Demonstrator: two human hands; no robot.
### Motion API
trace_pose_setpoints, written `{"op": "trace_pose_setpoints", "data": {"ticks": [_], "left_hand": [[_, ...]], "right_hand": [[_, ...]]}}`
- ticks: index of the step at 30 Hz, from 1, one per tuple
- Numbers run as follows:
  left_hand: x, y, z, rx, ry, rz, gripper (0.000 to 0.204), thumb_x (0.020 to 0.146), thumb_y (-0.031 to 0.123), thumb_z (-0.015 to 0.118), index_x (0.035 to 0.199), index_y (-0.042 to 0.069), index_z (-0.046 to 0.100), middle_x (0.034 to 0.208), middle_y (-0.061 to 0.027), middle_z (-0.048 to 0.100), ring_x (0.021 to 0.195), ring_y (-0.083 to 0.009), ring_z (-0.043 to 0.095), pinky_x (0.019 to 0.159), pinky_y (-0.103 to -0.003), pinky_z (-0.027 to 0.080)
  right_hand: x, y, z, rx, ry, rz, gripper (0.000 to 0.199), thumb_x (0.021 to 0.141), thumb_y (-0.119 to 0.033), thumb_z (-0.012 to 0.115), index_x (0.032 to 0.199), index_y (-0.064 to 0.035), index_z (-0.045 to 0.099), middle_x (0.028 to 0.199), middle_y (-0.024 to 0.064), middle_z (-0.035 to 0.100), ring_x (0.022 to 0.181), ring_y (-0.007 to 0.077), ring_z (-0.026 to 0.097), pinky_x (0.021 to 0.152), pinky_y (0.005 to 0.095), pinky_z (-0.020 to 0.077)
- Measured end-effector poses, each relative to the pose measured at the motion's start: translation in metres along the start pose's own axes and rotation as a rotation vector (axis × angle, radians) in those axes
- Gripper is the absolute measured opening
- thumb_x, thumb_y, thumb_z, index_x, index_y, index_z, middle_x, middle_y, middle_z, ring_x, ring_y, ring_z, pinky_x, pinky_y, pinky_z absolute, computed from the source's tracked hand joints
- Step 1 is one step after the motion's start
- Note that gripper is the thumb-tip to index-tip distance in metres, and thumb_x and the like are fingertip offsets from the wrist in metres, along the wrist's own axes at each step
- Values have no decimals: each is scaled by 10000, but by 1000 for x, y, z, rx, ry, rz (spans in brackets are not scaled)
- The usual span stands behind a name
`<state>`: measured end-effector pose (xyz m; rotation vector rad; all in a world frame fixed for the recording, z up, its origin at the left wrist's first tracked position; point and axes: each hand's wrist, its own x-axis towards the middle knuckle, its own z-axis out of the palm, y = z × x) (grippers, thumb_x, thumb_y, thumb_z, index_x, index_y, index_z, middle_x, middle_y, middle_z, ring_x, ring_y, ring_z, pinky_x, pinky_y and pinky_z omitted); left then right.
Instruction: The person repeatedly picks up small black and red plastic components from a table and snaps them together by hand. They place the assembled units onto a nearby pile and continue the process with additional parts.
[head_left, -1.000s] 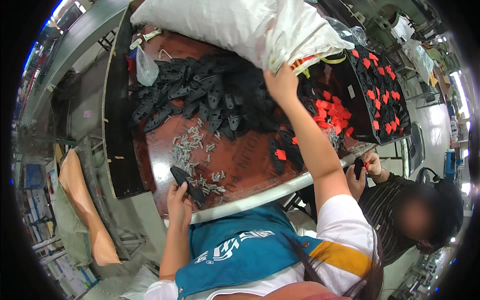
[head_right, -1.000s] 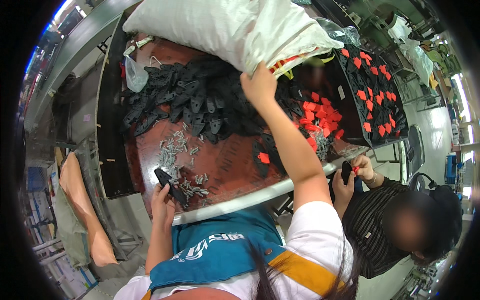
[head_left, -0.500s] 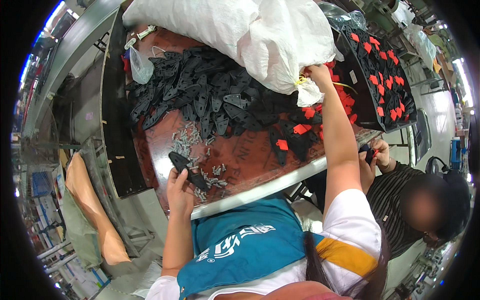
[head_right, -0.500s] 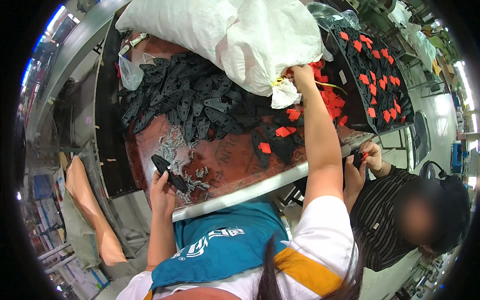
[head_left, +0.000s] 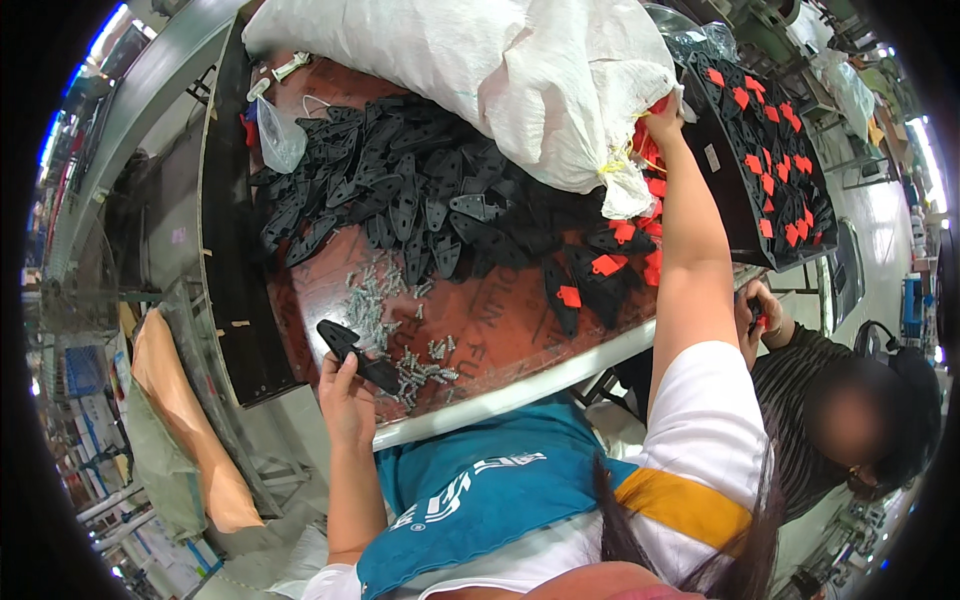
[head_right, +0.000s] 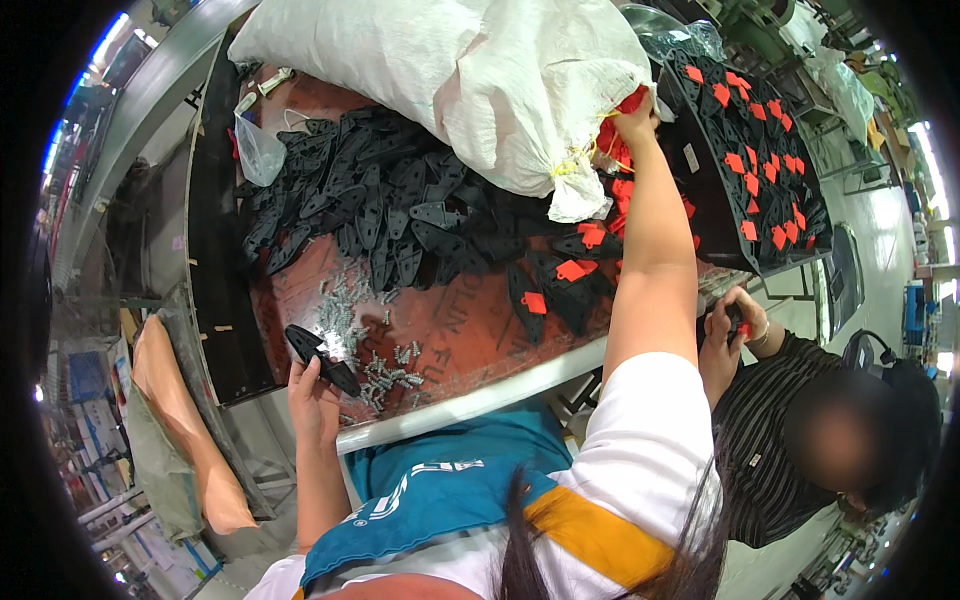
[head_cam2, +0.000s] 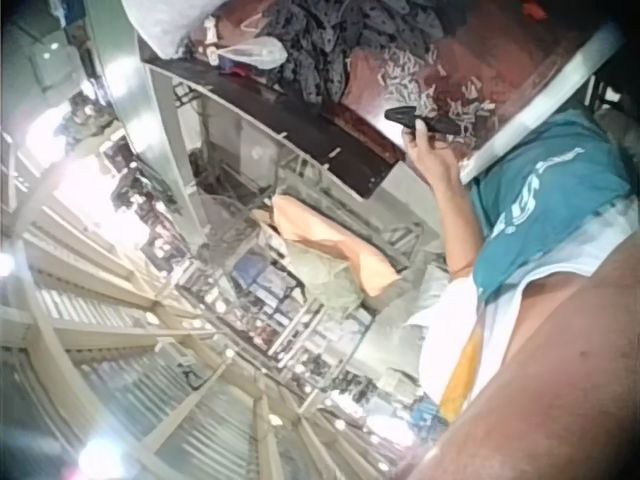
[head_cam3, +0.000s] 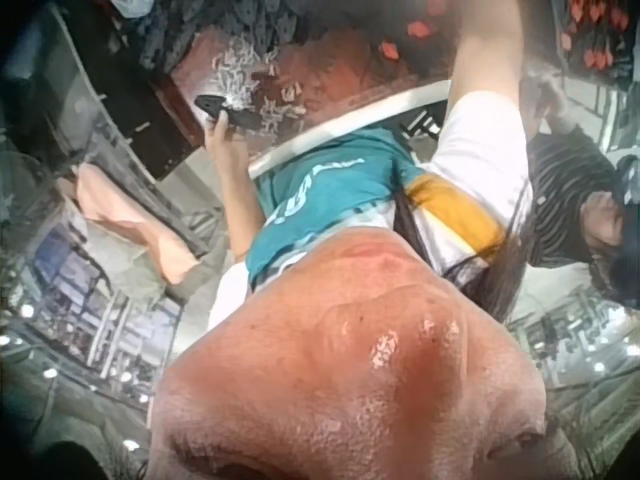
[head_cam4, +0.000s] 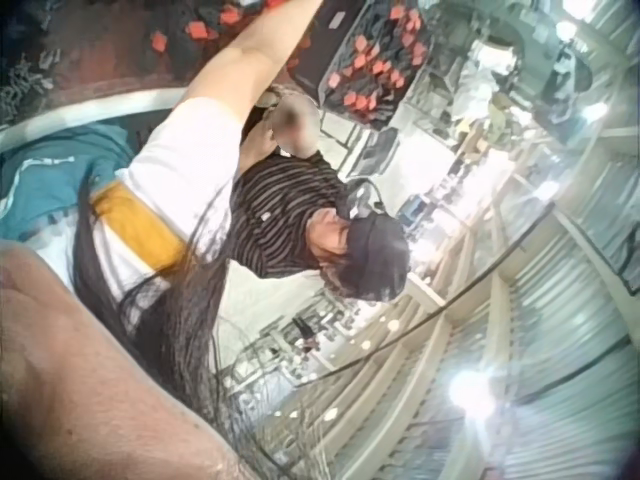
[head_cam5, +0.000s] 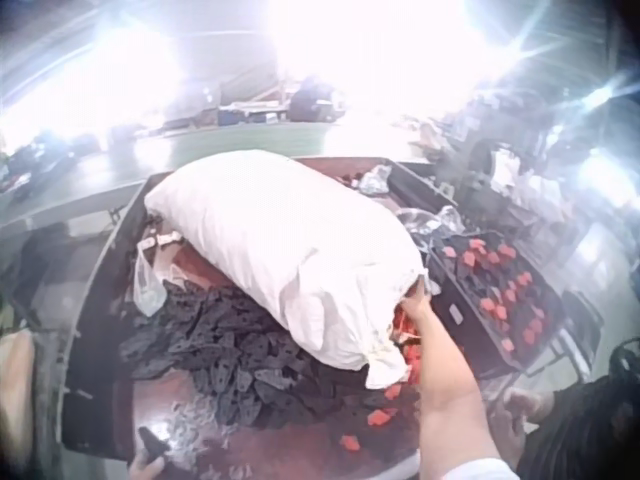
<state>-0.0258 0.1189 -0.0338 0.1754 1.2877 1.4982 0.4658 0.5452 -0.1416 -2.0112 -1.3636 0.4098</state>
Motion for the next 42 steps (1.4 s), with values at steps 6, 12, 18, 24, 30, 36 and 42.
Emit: {"op": "trace_pose_setpoints", "data": {"ticks": [6,12,18,24,30,36,42], "left_hand": [[11,-5,-3,13,-17,-59,164,898,96,568,1045,59,507,920,-78,602,857,-169,598,751,-301,503],[14,-6,17,47,-84,-50,208,899,100,548,1101,59,524,927,-35,589,841,-145,592,762,-315,513],[11,-3,64,127,-230,-171,330,818,106,571,1130,32,493,839,-60,535,746,-158,557,635,-315,510],[3,-20,191,246,-1050,-616,476,817,70,669,1221,-16,434,888,-113,617,794,-175,628,740,-305,520],[12,-83,360,354,-1445,-399,267,829,167,685,1009,32,542,864,-5,566,809,-89,524,744,-270,448],[123,-172,408,683,-797,265,327,720,165,701,968,-28,612,840,-141,647,809,-253,623,752,-354,487],[165,-102,386,730,-730,383,451,758,222,703,1079,-59,556,939,-184,631,859,-303,607,771,-403,459]], "right_hand": [[11,24,0,117,-278,-249,964,667,-338,782,1458,-227,244,1429,213,357,1318,408,286,1062,458,308],[-42,-31,-50,854,-533,225,620,873,-41,541,1420,-110,259,1352,111,466,1170,243,539,974,382,470],[-39,3,-71,1357,-598,144,643,751,36,470,1380,-84,401,1359,110,461,1220,224,486,1043,402,375],[-52,0,-78,1497,-677,244,475,841,-178,549,1281,-9,496,1297,99,514,1202,219,477,1038,332,328],[-8,4,-18,914,-147,-61,392,888,-97,491,1257,29,526,1238,86,569,1152,193,499,987,287,353],[23,-4,-9,903,-110,-53,549,939,-398,448,1321,-4,445,1331,124,481,1204,258,449,1005,332,337],[1,-2,-4,1292,-272,156,430,943,-343,482,1260,-53,498,1272,84,546,1132,249,543,949,381,442]]}}
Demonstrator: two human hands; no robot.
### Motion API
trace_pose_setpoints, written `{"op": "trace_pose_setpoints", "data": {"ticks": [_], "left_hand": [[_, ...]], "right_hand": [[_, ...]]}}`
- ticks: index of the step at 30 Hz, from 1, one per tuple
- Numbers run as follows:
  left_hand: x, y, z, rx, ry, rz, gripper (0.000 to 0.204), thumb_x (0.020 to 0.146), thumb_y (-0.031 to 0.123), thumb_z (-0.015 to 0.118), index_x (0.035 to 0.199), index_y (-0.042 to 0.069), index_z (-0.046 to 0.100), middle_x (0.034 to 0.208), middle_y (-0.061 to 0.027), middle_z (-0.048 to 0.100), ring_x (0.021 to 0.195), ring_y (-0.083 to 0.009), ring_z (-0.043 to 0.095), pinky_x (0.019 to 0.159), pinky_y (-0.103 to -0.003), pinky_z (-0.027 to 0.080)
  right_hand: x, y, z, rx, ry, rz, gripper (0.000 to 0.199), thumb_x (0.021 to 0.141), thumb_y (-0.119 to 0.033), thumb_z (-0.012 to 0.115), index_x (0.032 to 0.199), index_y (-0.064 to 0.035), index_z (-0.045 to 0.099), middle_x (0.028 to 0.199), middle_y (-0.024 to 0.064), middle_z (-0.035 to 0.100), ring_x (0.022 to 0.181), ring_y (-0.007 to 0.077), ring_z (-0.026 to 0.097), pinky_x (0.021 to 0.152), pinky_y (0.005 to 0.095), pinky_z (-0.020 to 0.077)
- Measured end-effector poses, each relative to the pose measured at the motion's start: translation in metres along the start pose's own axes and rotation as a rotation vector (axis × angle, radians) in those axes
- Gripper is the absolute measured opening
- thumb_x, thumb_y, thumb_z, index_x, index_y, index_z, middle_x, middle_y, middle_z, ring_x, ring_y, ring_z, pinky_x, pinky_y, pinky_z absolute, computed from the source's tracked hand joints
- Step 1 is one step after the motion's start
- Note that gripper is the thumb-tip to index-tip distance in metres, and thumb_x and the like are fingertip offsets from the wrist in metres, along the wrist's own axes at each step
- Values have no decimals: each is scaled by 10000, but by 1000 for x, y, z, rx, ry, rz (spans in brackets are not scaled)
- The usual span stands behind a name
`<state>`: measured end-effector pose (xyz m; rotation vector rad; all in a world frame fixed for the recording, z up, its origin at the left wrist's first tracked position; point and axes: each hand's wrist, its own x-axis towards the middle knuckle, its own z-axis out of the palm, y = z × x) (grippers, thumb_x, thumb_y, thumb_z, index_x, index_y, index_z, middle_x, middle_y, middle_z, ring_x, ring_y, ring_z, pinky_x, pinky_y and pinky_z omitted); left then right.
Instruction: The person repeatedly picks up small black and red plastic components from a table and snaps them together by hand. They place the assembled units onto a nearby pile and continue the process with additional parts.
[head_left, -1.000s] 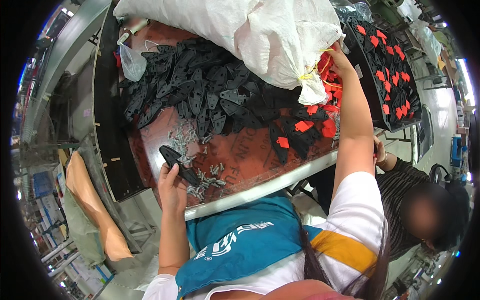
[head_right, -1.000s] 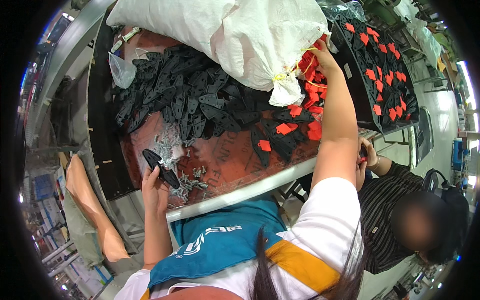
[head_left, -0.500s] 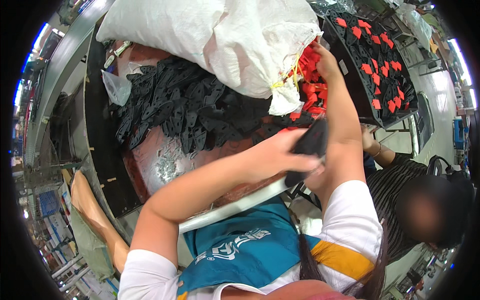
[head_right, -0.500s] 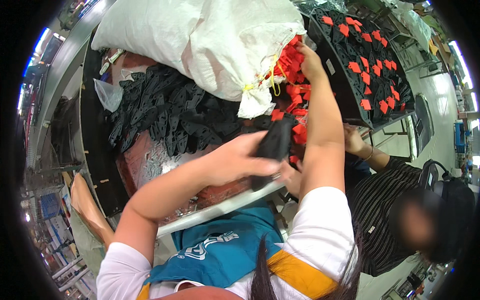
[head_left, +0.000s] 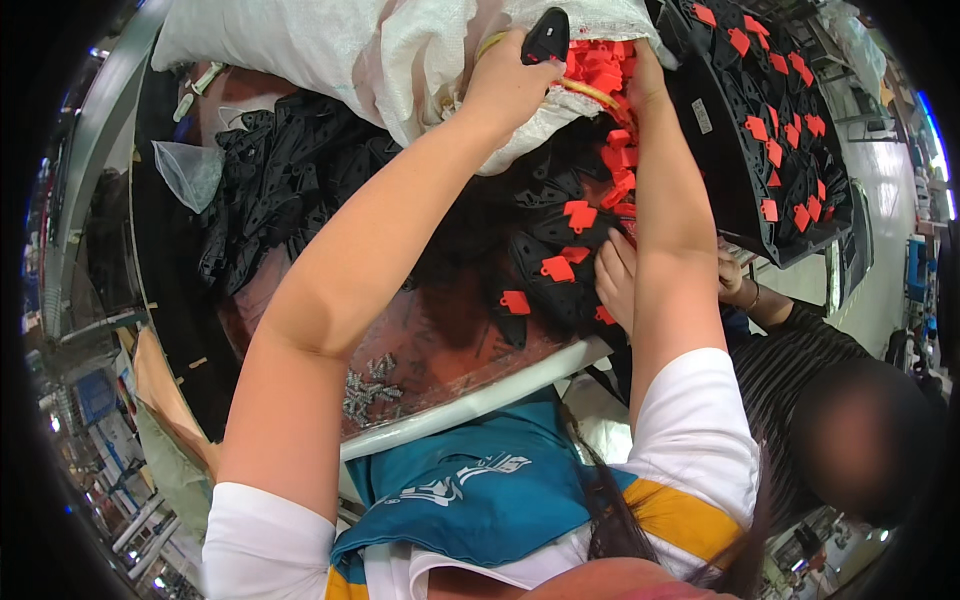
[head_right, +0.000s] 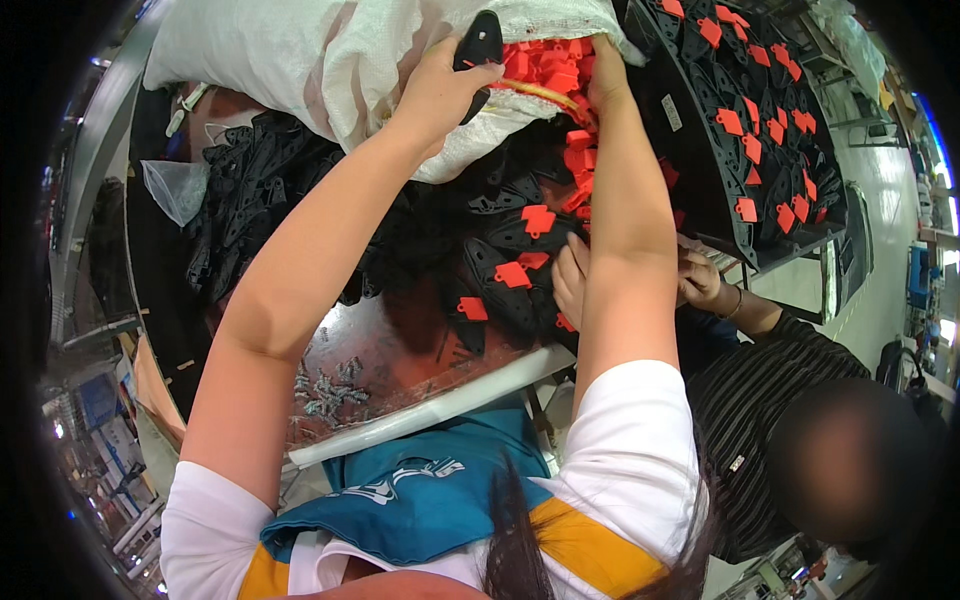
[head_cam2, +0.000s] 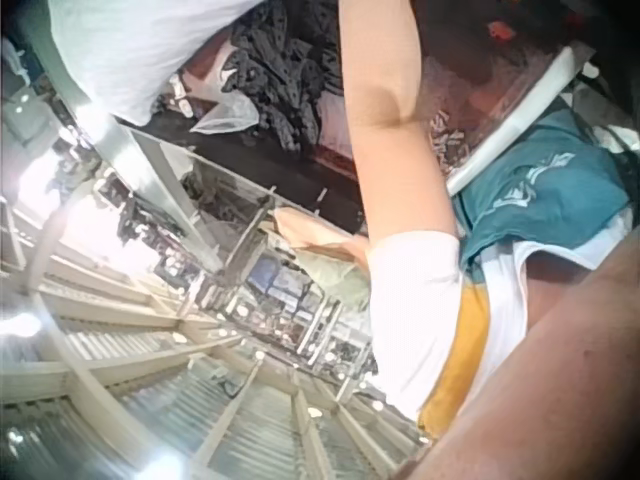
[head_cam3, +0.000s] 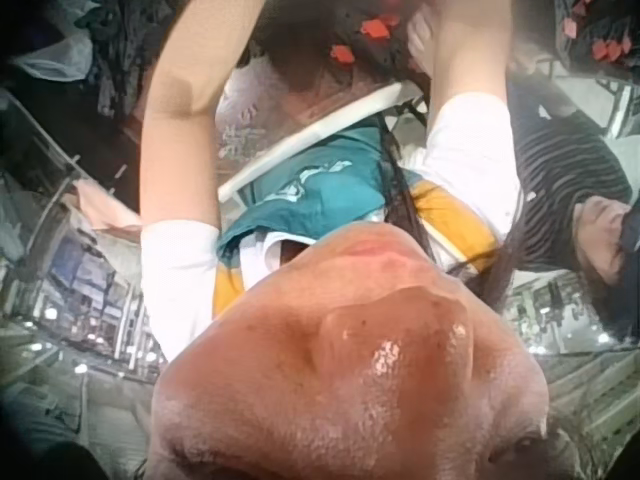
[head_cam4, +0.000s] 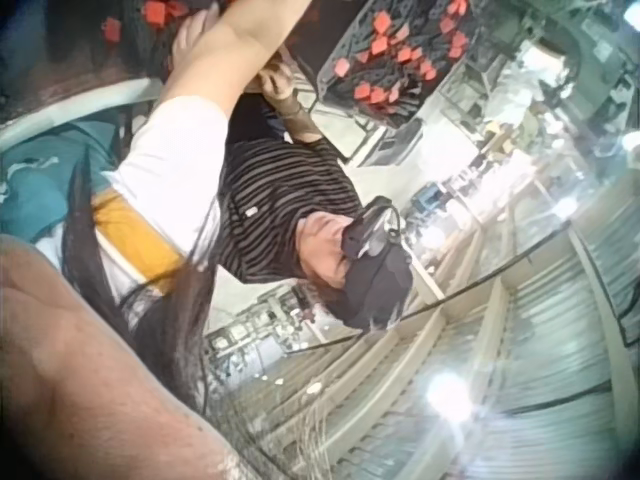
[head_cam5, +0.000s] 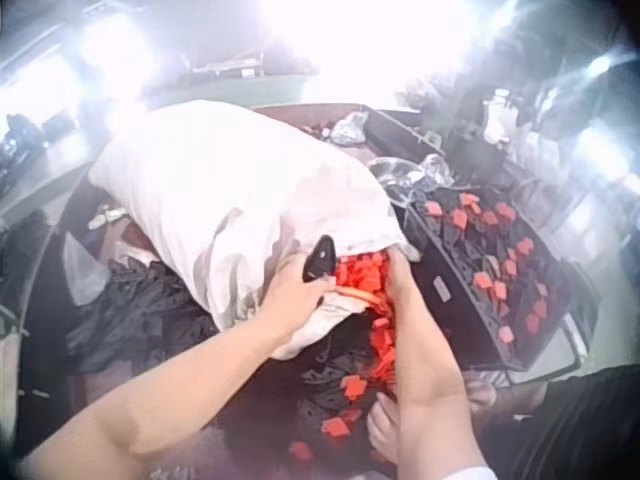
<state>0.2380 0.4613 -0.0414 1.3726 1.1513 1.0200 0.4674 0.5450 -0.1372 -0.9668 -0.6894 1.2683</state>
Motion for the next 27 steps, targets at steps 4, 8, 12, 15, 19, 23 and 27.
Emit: {"op": "trace_pose_setpoints", "data": {"ticks": [4,8,12,15,19,23,27], "left_hand": [[12,-20,13,35,-38,10,317,808,167,691,1061,9,581,928,-57,611,813,-124,569,726,-264,454],[9,7,21,-247,-182,-184,355,817,207,690,1116,58,570,1033,-57,625,908,-140,595,749,-248,449],[19,12,-1,-532,-225,-170,388,828,246,683,1153,92,539,1070,-52,626,944,-163,618,747,-298,491],[21,-4,-8,-589,-286,-157,374,835,254,676,1147,106,533,1037,-36,625,918,-175,628,775,-370,539],[2,7,-23,-556,-315,-169,402,830,284,682,1163,113,535,991,-22,626,903,-159,622,756,-337,535],[-32,18,-48,-413,-263,-137,453,845,272,673,1233,105,511,1047,-46,622,953,-158,604,811,-320,514],[-80,42,-83,-450,-279,-155,446,867,228,651,1246,49,499,1069,-51,616,971,-155,604,869,-320,496]], "right_hand": [[-26,-1,21,178,-66,45,477,964,-412,443,1282,-58,478,1258,102,553,1099,248,572,900,382,485],[-26,-7,28,2,-116,61,530,944,-407,485,1322,-38,456,1283,99,532,1144,218,545,918,349,464],[-51,2,55,58,-188,21,584,936,-393,518,1379,-35,391,1329,111,491,1182,232,507,983,347,409],[-68,14,75,-61,-67,-85,681,907,-402,577,1368,53,366,1318,157,486,1197,228,472,992,324,386],[-119,2,121,-184,124,-235,501,920,-382,574,1186,41,535,1152,101,556,1015,181,519,889,304,414],[-152,17,147,-305,257,-474,365,932,-307,561,1073,29,572,1045,128,561,995,225,531,885,333,406],[-205,19,193,-349,323,-578,346,943,-284,530,1128,6,574,1137,171,521,1057,292,505,939,356,377]]}}
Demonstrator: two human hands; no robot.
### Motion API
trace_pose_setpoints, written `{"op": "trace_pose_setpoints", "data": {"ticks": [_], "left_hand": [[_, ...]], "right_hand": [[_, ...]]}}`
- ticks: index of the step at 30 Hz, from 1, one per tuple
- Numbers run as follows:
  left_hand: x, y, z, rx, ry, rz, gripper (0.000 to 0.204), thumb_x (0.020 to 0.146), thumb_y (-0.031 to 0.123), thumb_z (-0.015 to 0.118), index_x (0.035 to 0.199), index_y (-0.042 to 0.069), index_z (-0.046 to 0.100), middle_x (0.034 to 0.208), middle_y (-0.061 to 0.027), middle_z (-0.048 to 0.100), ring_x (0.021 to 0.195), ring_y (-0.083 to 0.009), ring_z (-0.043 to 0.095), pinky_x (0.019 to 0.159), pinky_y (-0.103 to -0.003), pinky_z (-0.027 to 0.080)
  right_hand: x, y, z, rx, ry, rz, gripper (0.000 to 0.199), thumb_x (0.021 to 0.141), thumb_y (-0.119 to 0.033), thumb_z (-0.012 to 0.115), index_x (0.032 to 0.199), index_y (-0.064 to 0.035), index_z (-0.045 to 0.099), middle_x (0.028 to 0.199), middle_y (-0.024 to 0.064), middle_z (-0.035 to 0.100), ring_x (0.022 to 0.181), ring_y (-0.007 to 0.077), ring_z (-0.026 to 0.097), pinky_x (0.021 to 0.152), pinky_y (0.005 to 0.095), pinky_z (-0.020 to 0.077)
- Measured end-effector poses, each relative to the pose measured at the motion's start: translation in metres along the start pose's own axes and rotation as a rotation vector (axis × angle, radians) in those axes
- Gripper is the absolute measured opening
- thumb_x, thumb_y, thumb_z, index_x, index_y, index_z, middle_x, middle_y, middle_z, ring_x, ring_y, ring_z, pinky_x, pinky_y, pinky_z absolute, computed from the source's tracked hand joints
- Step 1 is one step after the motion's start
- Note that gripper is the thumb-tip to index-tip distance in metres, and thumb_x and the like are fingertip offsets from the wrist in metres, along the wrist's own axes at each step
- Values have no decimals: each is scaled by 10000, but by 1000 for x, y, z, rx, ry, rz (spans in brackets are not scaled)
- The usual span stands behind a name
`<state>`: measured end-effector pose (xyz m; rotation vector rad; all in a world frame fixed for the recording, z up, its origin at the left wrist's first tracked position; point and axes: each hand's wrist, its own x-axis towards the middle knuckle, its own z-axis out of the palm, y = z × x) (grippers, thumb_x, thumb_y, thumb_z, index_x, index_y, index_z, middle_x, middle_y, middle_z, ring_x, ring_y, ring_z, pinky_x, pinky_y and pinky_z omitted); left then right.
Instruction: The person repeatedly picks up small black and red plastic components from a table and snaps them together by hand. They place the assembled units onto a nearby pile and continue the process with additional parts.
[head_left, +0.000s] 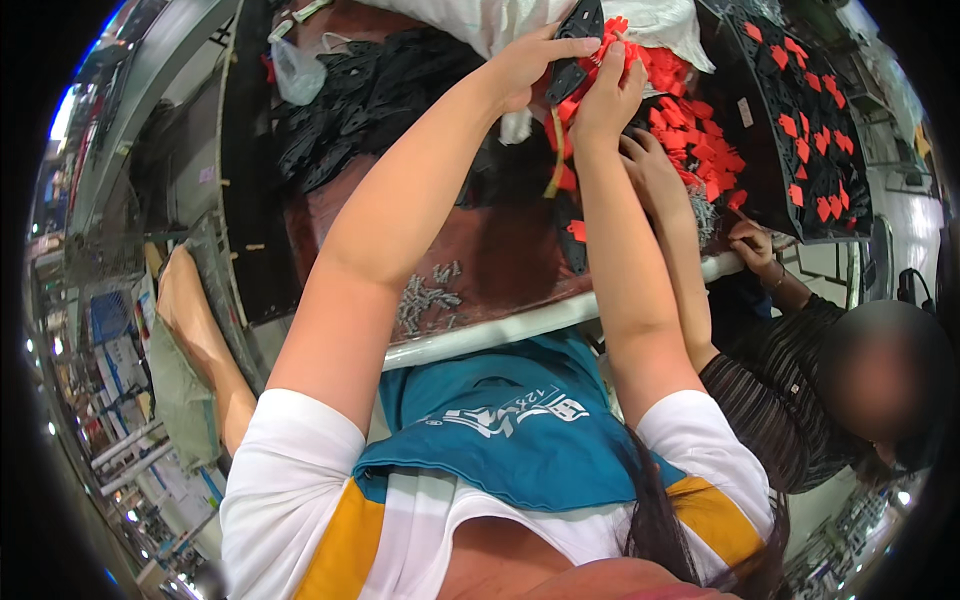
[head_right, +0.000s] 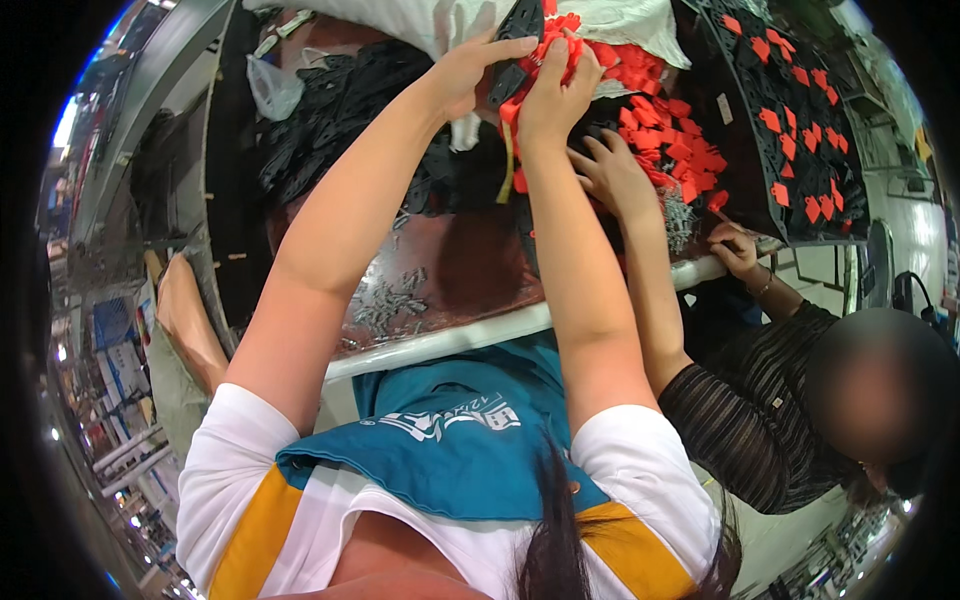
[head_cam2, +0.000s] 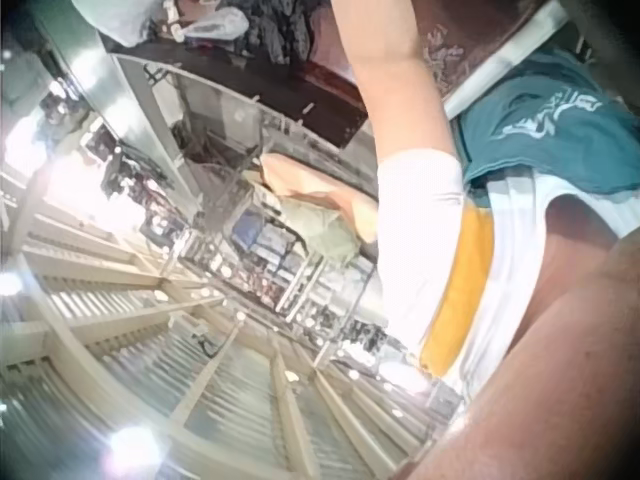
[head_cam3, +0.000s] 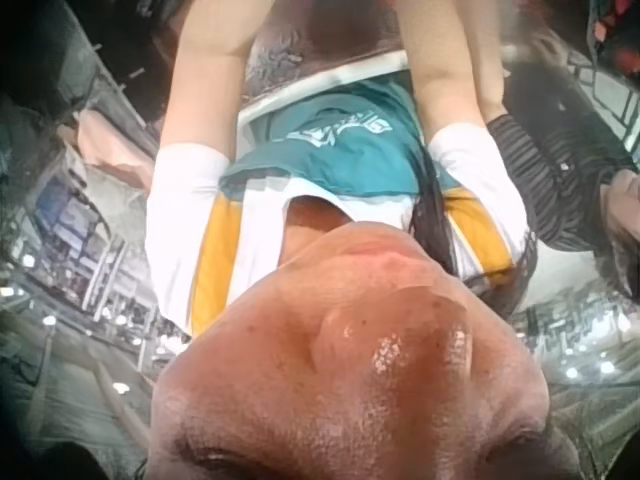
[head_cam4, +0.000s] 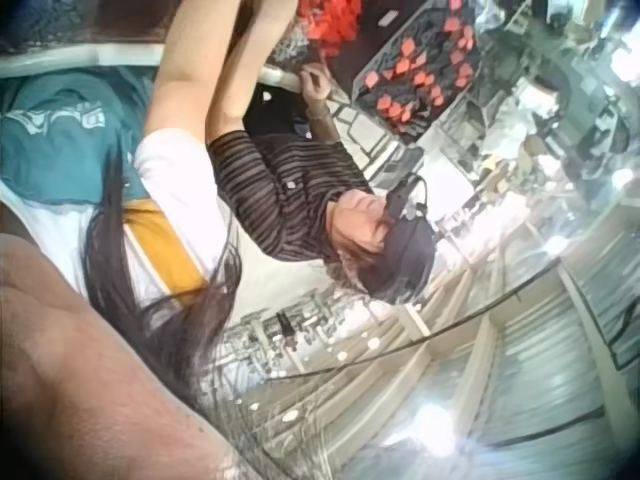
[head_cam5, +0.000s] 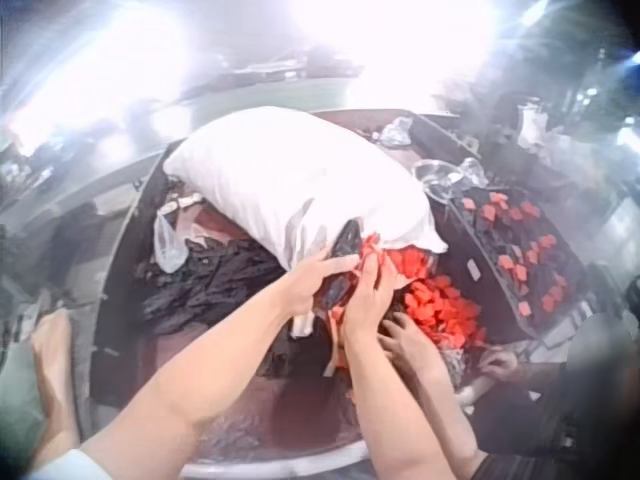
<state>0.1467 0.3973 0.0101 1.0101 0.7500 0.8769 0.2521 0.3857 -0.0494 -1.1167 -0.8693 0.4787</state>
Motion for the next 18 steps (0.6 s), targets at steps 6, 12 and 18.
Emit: {"op": "trace_pose_setpoints", "data": {"ticks": [6,12,18], "left_hand": [[-81,8,-50,-208,63,136,330,902,133,593,1210,38,521,1065,-39,613,954,-133,597,852,-292,491],[-131,-3,-96,-474,193,240,227,939,238,538,1091,77,585,1062,-51,642,991,-176,617,875,-343,503],[-175,0,-119,-432,391,80,219,936,368,531,864,172,598,932,35,642,932,-155,632,727,-545,511]], "right_hand": [[-64,-48,37,-62,-123,-331,317,912,-262,548,1142,-49,592,1203,190,491,1155,348,448,1000,417,335],[-104,-50,77,-59,-421,-300,427,883,-289,600,1220,-37,528,1255,222,472,1184,386,434,1010,446,329],[-95,-62,56,-157,-425,-323,500,910,-296,578,1239,59,452,1245,251,480,1180,394,441,1029,427,326]]}}
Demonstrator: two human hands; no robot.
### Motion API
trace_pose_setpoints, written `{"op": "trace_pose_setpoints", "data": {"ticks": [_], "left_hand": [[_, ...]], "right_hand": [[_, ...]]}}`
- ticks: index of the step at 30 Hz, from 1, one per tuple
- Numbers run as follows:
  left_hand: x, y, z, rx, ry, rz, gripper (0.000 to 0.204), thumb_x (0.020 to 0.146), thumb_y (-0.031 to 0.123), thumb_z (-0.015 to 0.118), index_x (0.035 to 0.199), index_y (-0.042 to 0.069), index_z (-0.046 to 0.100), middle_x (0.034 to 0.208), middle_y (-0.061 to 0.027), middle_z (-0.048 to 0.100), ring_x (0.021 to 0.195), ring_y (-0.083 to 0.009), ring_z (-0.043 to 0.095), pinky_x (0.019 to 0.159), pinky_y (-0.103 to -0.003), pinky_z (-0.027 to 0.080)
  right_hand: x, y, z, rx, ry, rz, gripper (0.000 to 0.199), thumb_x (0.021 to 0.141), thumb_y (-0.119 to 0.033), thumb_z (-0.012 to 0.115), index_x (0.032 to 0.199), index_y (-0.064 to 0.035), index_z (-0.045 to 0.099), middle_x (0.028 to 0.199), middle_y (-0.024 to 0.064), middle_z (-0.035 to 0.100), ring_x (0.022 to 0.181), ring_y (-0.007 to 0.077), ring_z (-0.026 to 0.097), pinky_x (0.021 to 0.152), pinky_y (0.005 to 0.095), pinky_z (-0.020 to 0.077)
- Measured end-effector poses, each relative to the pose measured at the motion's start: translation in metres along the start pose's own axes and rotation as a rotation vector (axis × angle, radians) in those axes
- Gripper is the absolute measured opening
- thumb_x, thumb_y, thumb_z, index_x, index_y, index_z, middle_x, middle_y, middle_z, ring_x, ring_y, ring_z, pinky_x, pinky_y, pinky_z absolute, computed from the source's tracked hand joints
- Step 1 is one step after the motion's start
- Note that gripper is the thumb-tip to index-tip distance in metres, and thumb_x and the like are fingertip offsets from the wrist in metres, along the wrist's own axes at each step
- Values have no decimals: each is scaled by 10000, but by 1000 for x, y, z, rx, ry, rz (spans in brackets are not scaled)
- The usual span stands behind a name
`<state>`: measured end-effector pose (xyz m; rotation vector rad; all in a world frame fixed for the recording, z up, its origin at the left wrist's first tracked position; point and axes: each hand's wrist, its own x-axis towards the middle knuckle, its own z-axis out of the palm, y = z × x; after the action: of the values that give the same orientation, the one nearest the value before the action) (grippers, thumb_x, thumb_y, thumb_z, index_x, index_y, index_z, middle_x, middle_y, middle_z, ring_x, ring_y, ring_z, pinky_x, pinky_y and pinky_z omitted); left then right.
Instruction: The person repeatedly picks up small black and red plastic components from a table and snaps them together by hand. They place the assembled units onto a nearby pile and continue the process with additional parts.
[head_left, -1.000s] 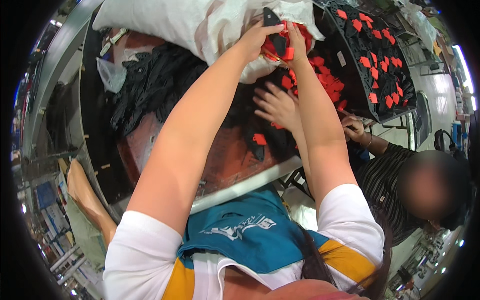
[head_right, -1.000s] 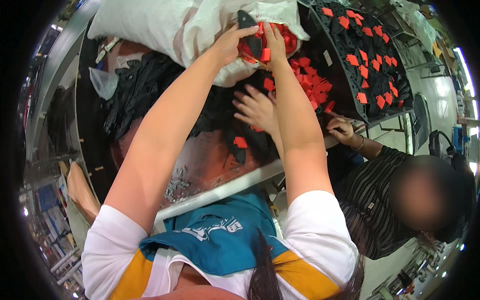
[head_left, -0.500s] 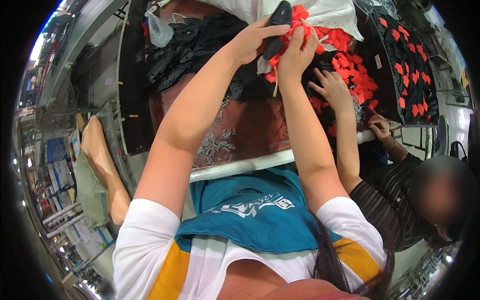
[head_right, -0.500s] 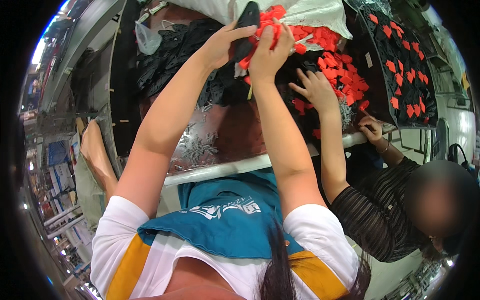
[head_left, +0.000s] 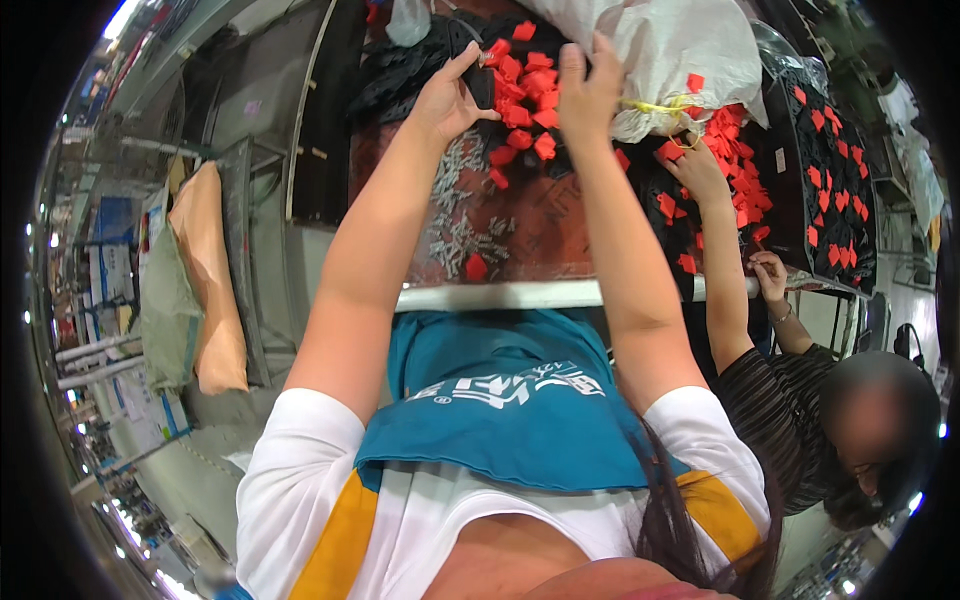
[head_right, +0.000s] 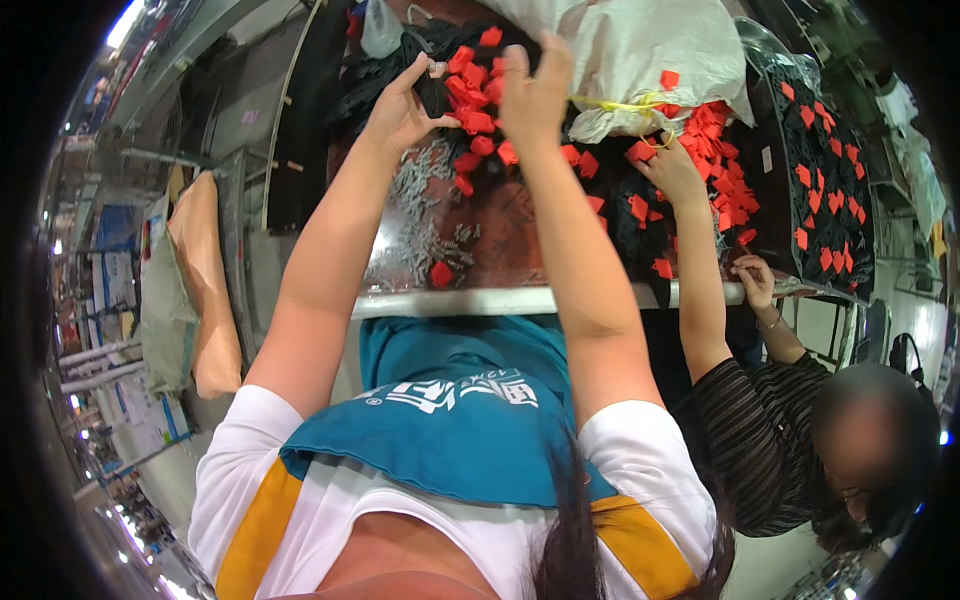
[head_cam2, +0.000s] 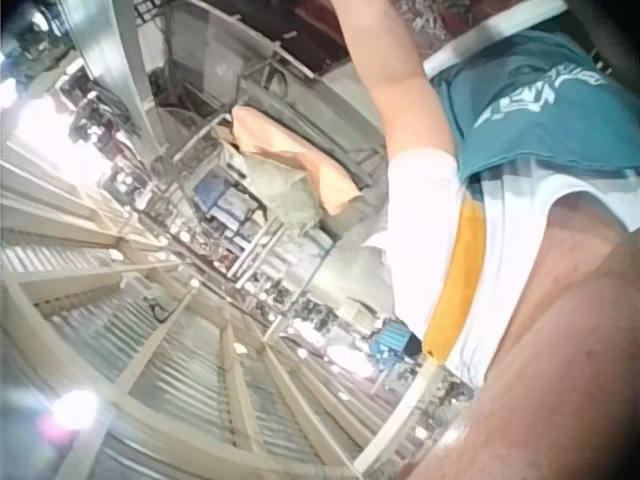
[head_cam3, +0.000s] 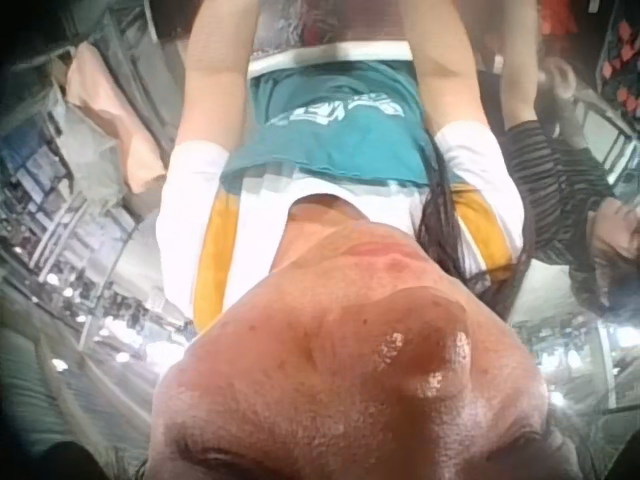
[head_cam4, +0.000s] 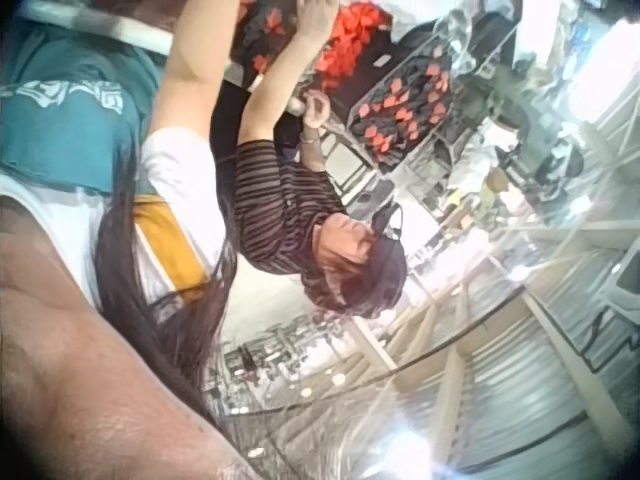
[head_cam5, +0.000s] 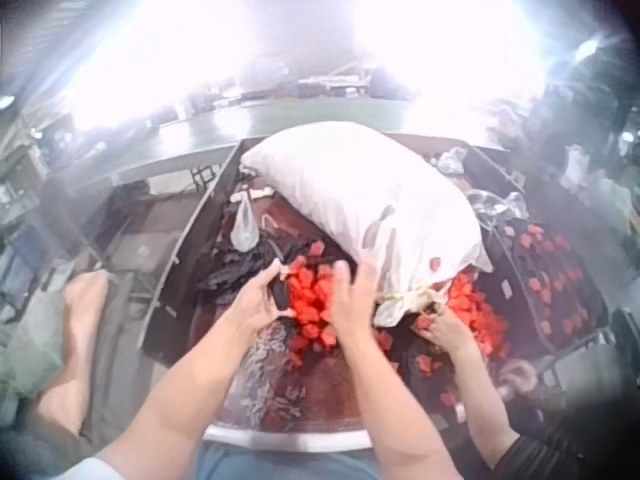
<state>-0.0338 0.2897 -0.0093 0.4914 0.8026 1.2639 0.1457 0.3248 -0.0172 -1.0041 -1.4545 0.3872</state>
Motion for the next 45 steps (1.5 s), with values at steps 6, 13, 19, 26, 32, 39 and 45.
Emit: {"op": "trace_pose_setpoints", "data": {"ticks": [6,13,19,26,32,39,45], "left_hand": [[-102,-10,-26,76,235,149,251,918,303,588,989,62,576,994,-60,622,966,-197,592,801,-412,527],[-212,-79,-61,-113,490,16,192,914,215,456,950,34,509,837,-69,590,745,-199,588,648,-327,511],[-249,-110,-66,-22,521,-42,196,869,213,488,935,41,555,802,-53,614,643,-149,569,562,-291,495],[-255,-114,-50,200,430,-42,237,876,126,587,1092,38,545,977,-61,629,904,-147,615,792,-297,520],[-251,-111,-29,208,362,-30,235,915,152,585,1115,33,554,1017,-72,634,942,-161,619,814,-327,532],[-245,-106,-16,166,297,-33,228,939,169,558,1110,19,564,1024,-62,634,956,-155,620,842,-320,529],[-250,-100,-8,244,270,23,214,946,147,540,1111,13,556,1038,-61,633,948,-144,621,838,-307,533]], "right_hand": [[-43,2,-70,113,-205,168,266,887,-158,600,1090,13,584,1056,146,591,887,217,611,747,302,489],[-181,-32,-88,-74,-997,-42,206,757,-84,679,958,-78,636,928,102,595,890,287,576,773,390,477],[-203,-53,-59,-310,-1016,-288,391,691,-123,745,1045,-71,588,1001,95,549,955,303,531,792,392,457],[-196,-55,-64,-202,-1012,-81,325,745,-145,729,1016,-27,592,907,98,594,818,223,564,723,327,468],[-180,-74,-90,459,-1016,765,253,958,-237,527,992,-5,621,810,35,642,677,72,539,634,223,441],[-178,-92,-99,577,-845,950,235,917,-206,607,967,21,640,815,33,631,714,73,535,667,214,433],[-172,-103,-104,496,-796,873,251,894,-175,641,1025,40,638,820,16,630,724,55,537,654,200,434]]}}
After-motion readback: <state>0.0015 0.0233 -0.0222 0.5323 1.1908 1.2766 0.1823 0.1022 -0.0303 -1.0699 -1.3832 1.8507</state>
